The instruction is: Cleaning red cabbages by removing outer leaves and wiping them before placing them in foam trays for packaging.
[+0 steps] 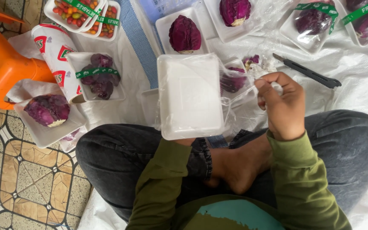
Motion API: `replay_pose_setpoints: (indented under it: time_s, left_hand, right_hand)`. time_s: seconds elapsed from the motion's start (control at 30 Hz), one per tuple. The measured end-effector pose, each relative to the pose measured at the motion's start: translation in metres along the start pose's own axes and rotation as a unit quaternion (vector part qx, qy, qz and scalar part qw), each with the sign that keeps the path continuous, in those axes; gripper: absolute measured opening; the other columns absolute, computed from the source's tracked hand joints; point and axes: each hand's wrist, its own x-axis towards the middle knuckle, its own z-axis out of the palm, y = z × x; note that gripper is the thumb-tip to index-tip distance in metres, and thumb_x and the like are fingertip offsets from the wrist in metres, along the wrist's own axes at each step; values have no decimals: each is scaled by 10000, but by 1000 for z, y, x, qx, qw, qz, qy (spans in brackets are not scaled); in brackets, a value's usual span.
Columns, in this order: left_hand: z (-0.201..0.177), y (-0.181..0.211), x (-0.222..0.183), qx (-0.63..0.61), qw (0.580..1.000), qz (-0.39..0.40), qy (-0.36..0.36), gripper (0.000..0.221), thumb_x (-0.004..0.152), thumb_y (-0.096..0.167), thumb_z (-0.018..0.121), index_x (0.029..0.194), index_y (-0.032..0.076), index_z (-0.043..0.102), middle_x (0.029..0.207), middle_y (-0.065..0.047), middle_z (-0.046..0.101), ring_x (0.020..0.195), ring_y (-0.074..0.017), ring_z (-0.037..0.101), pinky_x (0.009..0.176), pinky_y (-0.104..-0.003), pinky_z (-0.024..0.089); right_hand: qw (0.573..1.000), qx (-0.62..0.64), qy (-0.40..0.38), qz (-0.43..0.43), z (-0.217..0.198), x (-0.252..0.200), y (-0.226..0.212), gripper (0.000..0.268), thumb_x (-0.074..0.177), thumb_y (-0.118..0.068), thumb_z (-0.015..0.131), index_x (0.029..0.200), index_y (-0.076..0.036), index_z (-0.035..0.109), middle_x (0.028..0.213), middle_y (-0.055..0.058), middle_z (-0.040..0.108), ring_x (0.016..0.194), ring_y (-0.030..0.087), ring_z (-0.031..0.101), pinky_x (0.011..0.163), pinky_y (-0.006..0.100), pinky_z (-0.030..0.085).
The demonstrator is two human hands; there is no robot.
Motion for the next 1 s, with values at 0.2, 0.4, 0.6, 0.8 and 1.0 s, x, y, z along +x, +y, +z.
replay_pose_setpoints:
  time_s: [0.2, 0.4, 0.6, 0.8, 1.0]
  left_hand:
    - [-1, 3, 0, 21, 1000, 8, -12, 503, 1008, 311, 530, 1422, 29, 494, 1347, -142, 532, 1241, -275, 547, 1070, -402, 455]
    - [19, 20, 30, 40, 999, 15, -33, 499, 1008, 300, 531, 1420, 22, 494, 1343, -143, 530, 1239, -277, 547, 1070, -401, 456]
    - [81, 75, 90, 61, 997, 22, -47, 495, 1008, 289, 532, 1418, 16, 493, 1339, -144, 529, 1238, -279, 547, 1069, -399, 457]
    - [86, 83, 86, 80, 994, 30, -61, 490, 1008, 278, 534, 1416, 10, 492, 1334, -145, 528, 1236, -281, 546, 1069, -398, 459]
    - [89, 86, 89, 96, 992, 40, -73, 486, 1008, 266, 535, 1414, 3, 491, 1330, -147, 526, 1234, -282, 546, 1069, -397, 460]
  right_hand:
    - [990, 138, 23, -12, -33, 5, -17, 113, 1026, -5, 574, 1020, -94, 644, 805, -8, 606, 587, 51, 505, 556, 168, 445]
    - [987, 107, 103, -58, -63, 13, -16, 128, 1081, -15, 599, 1028, -130, 621, 788, -24, 570, 614, 50, 492, 571, 176, 425]
    - [979, 59, 169, -98, -100, 25, 1, 145, 1139, 26, 589, 1084, -108, 607, 835, -2, 568, 633, 88, 525, 563, 220, 452]
    - [974, 68, 200, -79, -118, 38, 16, 115, 1130, -20, 515, 1155, -119, 568, 855, -10, 540, 686, 71, 510, 582, 203, 408]
    - [996, -3, 89, 27, -93, 35, 4, 458, 988, -72, 501, 1443, -33, 539, 1238, 62, 619, 669, 18, 467, 513, 128, 364]
